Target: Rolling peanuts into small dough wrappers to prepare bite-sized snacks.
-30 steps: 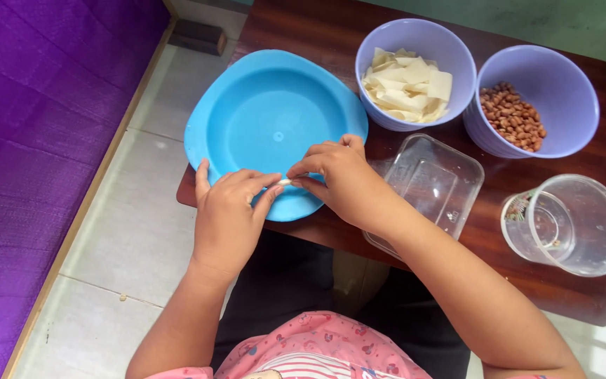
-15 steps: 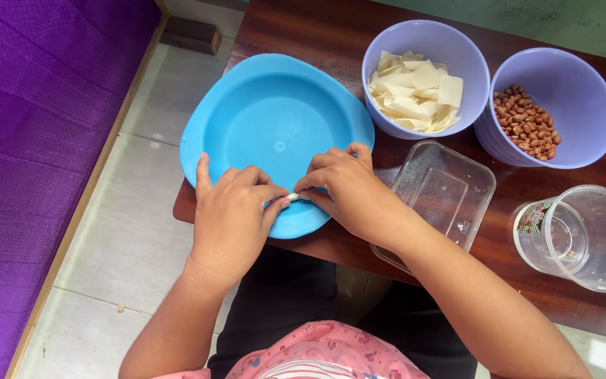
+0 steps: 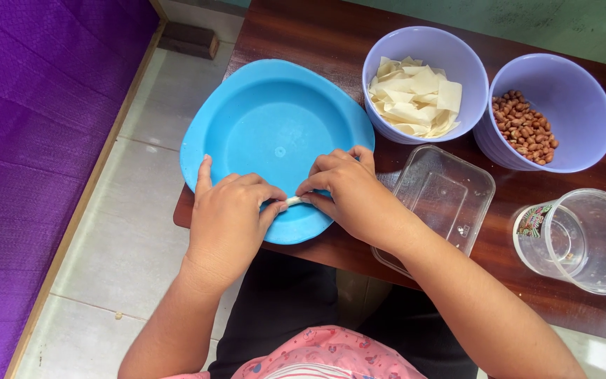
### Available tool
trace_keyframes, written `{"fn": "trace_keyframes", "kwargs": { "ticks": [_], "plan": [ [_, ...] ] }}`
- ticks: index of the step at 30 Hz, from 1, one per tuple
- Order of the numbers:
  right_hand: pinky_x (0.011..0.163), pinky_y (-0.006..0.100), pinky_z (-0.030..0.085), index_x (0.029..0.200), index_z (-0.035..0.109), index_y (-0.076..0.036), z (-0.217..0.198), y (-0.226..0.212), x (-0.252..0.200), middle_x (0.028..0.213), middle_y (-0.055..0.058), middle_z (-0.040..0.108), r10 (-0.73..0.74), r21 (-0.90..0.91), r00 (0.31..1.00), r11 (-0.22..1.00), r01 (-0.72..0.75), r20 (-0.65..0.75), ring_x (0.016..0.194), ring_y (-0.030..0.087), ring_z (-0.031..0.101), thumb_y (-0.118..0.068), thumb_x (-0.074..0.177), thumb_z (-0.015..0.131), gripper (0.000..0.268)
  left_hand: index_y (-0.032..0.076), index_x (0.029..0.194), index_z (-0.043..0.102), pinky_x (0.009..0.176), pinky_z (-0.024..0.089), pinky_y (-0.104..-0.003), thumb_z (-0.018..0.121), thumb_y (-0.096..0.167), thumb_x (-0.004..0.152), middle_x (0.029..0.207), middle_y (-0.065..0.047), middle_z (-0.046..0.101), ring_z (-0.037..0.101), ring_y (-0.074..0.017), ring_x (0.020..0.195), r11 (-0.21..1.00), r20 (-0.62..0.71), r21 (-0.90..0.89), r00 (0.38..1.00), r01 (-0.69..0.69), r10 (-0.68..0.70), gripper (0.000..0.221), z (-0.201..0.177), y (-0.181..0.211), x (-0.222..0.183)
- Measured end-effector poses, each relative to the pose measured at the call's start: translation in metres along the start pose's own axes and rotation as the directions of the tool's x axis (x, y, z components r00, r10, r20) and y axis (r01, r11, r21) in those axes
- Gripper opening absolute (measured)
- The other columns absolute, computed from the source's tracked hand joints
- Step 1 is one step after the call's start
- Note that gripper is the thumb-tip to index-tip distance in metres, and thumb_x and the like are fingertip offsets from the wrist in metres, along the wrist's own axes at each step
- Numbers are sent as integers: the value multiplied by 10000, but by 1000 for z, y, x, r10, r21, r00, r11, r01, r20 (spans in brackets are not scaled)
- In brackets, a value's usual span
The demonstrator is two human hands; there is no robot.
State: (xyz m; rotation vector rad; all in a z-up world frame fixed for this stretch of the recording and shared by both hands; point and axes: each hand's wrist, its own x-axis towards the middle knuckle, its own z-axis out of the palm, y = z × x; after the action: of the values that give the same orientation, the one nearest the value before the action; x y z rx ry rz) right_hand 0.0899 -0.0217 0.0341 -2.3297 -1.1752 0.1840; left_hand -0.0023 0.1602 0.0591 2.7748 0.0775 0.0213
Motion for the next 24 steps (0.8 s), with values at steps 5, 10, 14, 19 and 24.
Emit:
{"fn": "trace_keyframes", "kwargs": {
  "ticks": [5, 10, 14, 19, 24],
  "plan": [
    [1027, 495, 297, 927, 813, -177, 2, 0, 0, 844, 17, 724, -4, -22, 1000, 1000, 3, -12, 900, 185, 633, -173, 841, 823, 87, 188, 932, 815, 1225, 111, -660, 780, 244, 886, 901, -45, 783, 733, -235, 963, 1000, 1, -15, 1000, -9, 9, 81, -3, 1, -2],
    [1058, 517, 276, 985, 811, -180, -3, -2, -3, 877, 24, 729, 7, -61, 1000, 998, -6, 17, 926, 189, 651, -214, 868, 804, 122, 174, 971, 813, 1222, 130, -669, 784, 240, 881, 895, -50, 782, 733, -246, 968, 1000, 13, -11, 1000, -21, 21, 116, -5, 2, -2],
    [1024, 507, 313, 1032, 781, -145, -29, -10, -17, 889, 52, 731, 10, 1, 1000, 1000, -10, -23, 919, 238, 685, -228, 914, 753, 146, 159, 1032, 796, 1205, 189, -673, 783, 284, 885, 901, -56, 766, 727, -260, 966, 996, -67, 26, 994, -86, 88, 194, -11, 11, -3],
    [930, 398, 280, 1120, 777, -199, -78, 2, -44, 953, -44, 691, 46, 47, 987, 998, -40, -152, 886, 152, 647, -230, 968, 664, 192, 204, 1073, 778, 1095, 387, -576, 740, 335, 940, 938, 23, 740, 656, -258, 875, 941, -282, 178, 901, -289, 330, 191, -19, 40, 10],
    [887, 436, 275, 1112, 808, -183, -113, 51, -66, 1009, -2, 715, 130, -265, 899, 929, -258, -419, 943, 214, 630, -192, 1013, 735, 124, 161, 949, 769, 1054, 409, -535, 725, 209, 947, 884, -20, 703, 630, -301, 817, 860, -281, 61, 818, -507, 502, 66, -16, 77, 53]
  ]
}}
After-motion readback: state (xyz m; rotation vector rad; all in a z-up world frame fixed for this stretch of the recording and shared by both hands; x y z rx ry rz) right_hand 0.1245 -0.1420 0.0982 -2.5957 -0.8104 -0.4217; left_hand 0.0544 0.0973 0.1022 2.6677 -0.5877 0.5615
